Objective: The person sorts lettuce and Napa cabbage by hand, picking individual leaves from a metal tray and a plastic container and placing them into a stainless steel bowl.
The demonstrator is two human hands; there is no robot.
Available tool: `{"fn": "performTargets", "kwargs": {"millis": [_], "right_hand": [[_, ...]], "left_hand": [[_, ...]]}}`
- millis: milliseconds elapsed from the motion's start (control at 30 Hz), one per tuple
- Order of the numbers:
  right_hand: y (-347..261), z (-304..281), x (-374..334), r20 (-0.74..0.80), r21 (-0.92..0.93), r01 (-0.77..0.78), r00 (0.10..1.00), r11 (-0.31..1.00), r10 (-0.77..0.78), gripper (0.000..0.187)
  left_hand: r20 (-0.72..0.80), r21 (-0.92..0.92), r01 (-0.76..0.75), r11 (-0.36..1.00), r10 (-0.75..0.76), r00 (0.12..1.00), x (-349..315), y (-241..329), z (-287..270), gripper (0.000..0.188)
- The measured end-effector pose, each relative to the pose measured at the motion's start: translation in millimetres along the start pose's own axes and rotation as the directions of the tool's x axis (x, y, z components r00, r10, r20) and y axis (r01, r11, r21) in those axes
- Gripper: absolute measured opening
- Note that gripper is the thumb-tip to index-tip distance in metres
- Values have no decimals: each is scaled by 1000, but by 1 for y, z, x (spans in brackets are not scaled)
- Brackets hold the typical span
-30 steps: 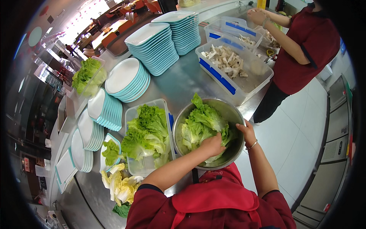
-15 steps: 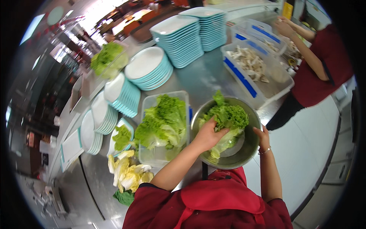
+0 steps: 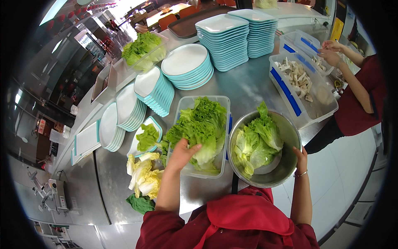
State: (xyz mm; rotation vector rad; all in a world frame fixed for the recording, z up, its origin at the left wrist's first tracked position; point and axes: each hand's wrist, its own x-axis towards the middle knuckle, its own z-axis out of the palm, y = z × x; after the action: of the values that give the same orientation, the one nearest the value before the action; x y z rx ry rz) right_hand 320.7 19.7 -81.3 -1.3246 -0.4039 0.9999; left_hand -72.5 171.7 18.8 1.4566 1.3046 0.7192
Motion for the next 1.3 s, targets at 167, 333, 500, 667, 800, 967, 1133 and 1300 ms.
{"fn": "performTargets", "kwargs": {"millis": [167, 333, 500, 667, 800, 967, 1133, 1300], "right_hand": [[-3, 3, -2, 3, -5, 9, 1000, 1000, -9, 37], [3, -3, 0, 15, -2, 17, 1000, 1000, -16, 36], [2, -2, 1, 28, 11, 11, 1000, 1000, -12, 35], [2, 1, 0, 7, 16, 19, 1000, 1000, -19, 34], [5, -5, 1, 15, -16, 22, 1000, 1000, -22, 34], [-3, 2, -3, 45, 20, 6, 999, 1000, -7, 35], [-6, 6, -6, 10, 26, 7, 1000, 1000, -7, 35], [-6, 8, -8, 7, 21, 45, 999, 999, -45, 34]], "left_hand": [[182, -117, 151, 982, -128, 975, 12, -31, 31, 38], [230, 179, 99, 979, -139, 963, 32, -36, 36, 41], [24, 260, 71, 963, -80, 996, 52, -38, 36, 40], [11, 510, -127, 851, 142, 990, 53, -43, 41, 53], [-75, 675, -335, 657, 513, 855, 27, 23, 48, 50], [208, 46, -460, 887, 442, 873, 25, 59, 97, 36], [456, 540, -429, 724, 177, 872, 61, 45, 166, 46], [421, 561, -449, 695, 227, 878, 84, 32, 206, 47]]}}
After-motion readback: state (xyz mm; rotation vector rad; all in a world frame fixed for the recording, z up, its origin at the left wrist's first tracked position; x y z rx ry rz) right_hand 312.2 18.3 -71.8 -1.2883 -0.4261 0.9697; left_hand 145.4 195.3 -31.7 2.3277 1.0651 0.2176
